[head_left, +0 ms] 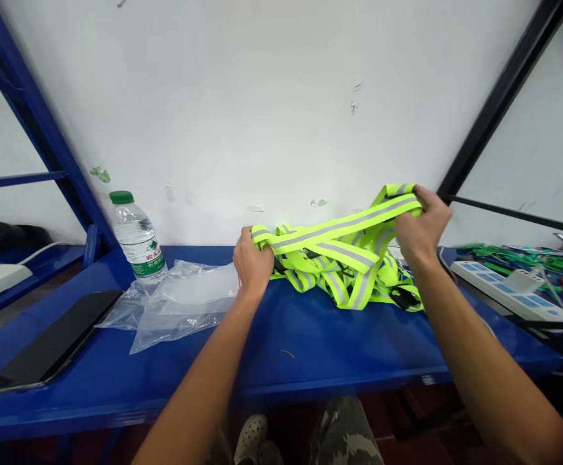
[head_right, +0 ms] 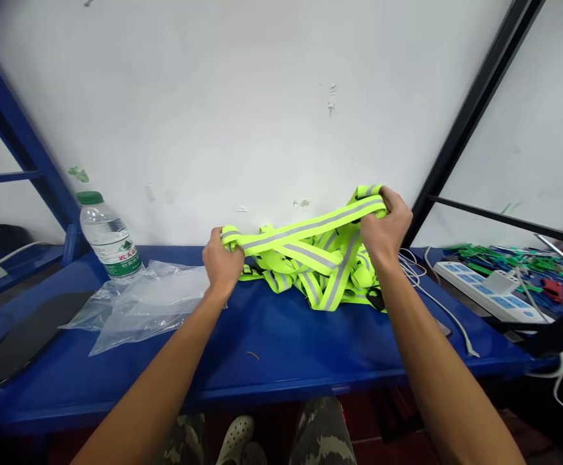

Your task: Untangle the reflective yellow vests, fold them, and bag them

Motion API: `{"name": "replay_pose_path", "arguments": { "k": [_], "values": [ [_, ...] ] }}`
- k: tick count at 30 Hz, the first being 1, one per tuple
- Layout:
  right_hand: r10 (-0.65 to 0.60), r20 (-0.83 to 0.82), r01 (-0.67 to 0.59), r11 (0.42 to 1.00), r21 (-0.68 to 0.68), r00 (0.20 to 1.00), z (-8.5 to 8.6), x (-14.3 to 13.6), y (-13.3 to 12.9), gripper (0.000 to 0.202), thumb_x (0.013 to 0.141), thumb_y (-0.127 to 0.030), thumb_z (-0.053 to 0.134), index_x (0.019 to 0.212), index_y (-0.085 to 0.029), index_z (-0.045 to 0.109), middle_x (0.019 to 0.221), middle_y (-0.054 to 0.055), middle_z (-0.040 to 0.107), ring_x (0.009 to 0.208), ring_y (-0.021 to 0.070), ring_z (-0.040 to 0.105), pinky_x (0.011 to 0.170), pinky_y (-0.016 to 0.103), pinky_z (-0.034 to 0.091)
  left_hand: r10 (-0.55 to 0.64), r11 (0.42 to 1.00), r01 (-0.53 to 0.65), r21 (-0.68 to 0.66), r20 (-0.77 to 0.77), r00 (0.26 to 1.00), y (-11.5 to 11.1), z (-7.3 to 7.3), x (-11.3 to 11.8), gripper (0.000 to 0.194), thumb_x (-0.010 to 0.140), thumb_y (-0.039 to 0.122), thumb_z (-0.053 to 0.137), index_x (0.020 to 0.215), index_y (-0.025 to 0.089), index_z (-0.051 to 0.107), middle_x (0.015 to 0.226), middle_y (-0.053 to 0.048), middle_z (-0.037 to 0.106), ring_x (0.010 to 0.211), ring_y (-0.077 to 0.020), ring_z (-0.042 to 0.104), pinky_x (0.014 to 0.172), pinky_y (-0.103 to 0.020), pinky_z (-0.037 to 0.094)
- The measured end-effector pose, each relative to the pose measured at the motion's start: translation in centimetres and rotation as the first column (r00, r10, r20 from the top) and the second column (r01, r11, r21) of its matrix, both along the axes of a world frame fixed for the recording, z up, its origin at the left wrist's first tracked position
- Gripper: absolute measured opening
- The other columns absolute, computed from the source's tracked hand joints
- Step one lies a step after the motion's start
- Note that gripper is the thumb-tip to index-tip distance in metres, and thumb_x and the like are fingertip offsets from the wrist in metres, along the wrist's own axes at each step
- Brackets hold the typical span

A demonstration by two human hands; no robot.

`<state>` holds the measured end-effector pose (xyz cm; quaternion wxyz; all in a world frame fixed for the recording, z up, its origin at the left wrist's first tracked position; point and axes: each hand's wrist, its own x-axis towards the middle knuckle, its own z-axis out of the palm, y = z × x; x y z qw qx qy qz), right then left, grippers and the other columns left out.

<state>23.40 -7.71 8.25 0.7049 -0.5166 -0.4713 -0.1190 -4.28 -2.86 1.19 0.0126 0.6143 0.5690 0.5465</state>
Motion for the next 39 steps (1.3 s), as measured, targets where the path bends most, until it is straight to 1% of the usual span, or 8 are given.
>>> {"name": "replay_pose_path", "arguments": {
  "k": [5, 9, 16, 22, 25, 28, 33, 39],
  "values": [
    [-0.093, -0.221, 0.113, 0.991, 0.078, 0.971, -3.1, 3.0, -0.3, 0.050, 0.057, -0.010, 0.050, 0.103, -0.012, 0.068, 0.090, 0.015, 0.072, 0.081, 0.0281, 0.070, 0.070, 0.037, 0.055, 0.069, 0.997, -0.076, 0.032, 0.192, 0.979, 1.9, 1.3, -1.2, 0.029, 0.074, 0.014, 0.055, 0.101, 0.021, 0.060, 0.101, -0.007, 0.064, 0.099, -0.0235, 0.061, 0.089, -0.036, 0.046],
    [-0.105, -0.316, 0.157, 0.977, 0.144, 0.943, -2.6, 2.9, -1.0, 0.050, 0.057, -0.014, 0.050, 0.105, -0.018, 0.065, 0.084, 0.010, 0.071, 0.077, 0.0257, 0.070, 0.066, 0.038, 0.055, -0.028, 0.987, -0.038, 0.158, 0.400, 0.916, 2.6, 4.0, -1.8, 0.021, 0.078, 0.022, 0.058, 0.099, 0.020, 0.058, 0.095, -0.006, 0.065, 0.093, -0.0207, 0.062, 0.086, -0.033, 0.048],
    [0.388, -0.473, -0.340, 0.922, 0.186, 0.791, -0.1, -1.5, -2.3, 0.035, 0.066, -0.025, 0.057, 0.100, -0.021, 0.066, 0.097, 0.008, 0.069, 0.082, 0.0243, 0.068, 0.063, 0.039, 0.056, -0.381, 0.846, 0.087, 0.526, 0.482, 0.789, 1.9, 10.8, 0.2, 0.026, 0.092, 0.041, 0.048, 0.108, 0.022, 0.050, 0.090, 0.000, 0.060, 0.082, -0.0134, 0.063, 0.072, -0.024, 0.049],
    [0.383, -0.531, -0.559, 0.800, -0.219, 0.756, -4.6, -4.1, -1.0, 0.061, 0.083, -0.037, 0.050, 0.142, -0.030, 0.040, 0.128, 0.009, 0.061, 0.091, 0.0227, 0.068, 0.065, 0.036, 0.056, -0.399, 0.915, 0.396, 0.077, 0.021, 0.917, 2.6, 7.4, -0.6, 0.016, 0.079, 0.029, 0.061, 0.093, 0.021, 0.060, 0.081, -0.003, 0.064, 0.076, -0.0187, 0.061, 0.072, -0.029, 0.050],
    [0.395, -0.518, -0.608, 0.716, -0.345, 0.759, -7.1, -4.3, -0.1, 0.067, 0.080, -0.033, 0.051, 0.145, -0.031, 0.036, 0.128, 0.007, 0.062, 0.092, 0.0210, 0.068, 0.069, 0.033, 0.056, -0.346, 0.938, 0.307, -0.164, -0.364, 0.865, 2.4, 4.8, -1.0, 0.038, 0.067, 0.020, 0.066, 0.105, 0.023, 0.062, 0.103, -0.010, 0.065, 0.096, -0.0278, 0.060, 0.082, -0.039, 0.050],
    [0.431, -0.513, -0.648, 0.656, -0.387, 0.742, -8.8, -3.7, 0.6, 0.060, 0.073, -0.032, 0.057, 0.132, -0.025, 0.054, 0.119, 0.008, 0.067, 0.091, 0.0223, 0.068, 0.071, 0.033, 0.055, -0.259, 0.951, 0.119, -0.286, -0.524, 0.811, 2.6, 3.8, -1.1, 0.052, 0.062, 0.023, 0.069, 0.114, 0.023, 0.060, 0.117, -0.017, 0.060, 0.111, -0.0366, 0.055, 0.086, -0.047, 0.049],
    [0.363, -0.295, -0.461, 0.784, -0.416, 0.884, -10.4, -2.5, 1.0, 0.039, 0.061, -0.023, 0.061, 0.099, -0.017, 0.070, 0.115, 0.010, 0.068, 0.105, 0.0267, 0.063, 0.081, 0.035, 0.051, -0.507, 0.778, 0.145, -0.612, -0.474, 0.720, 3.8, 5.1, -2.2, 0.040, 0.044, 0.028, 0.080, 0.080, 0.022, 0.063, 0.085, -0.009, 0.069, 0.082, -0.0276, 0.066, 0.070, -0.034, 0.053],
    [0.355, -0.010, -0.321, 0.832, -0.452, 0.935, -10.4, -2.6, -0.2, 0.051, 0.063, -0.019, 0.057, 0.114, -0.019, 0.065, 0.118, 0.009, 0.067, 0.110, 0.0261, 0.061, 0.089, 0.036, 0.049, -0.529, 0.699, 0.352, -0.623, -0.118, 0.841, 3.4, 6.9, -2.5, 0.012, 0.061, 0.024, 0.069, 0.059, 0.020, 0.057, 0.048, -0.003, 0.058, 0.045, -0.0197, 0.059, 0.045, -0.029, 0.048]
  ]
}}
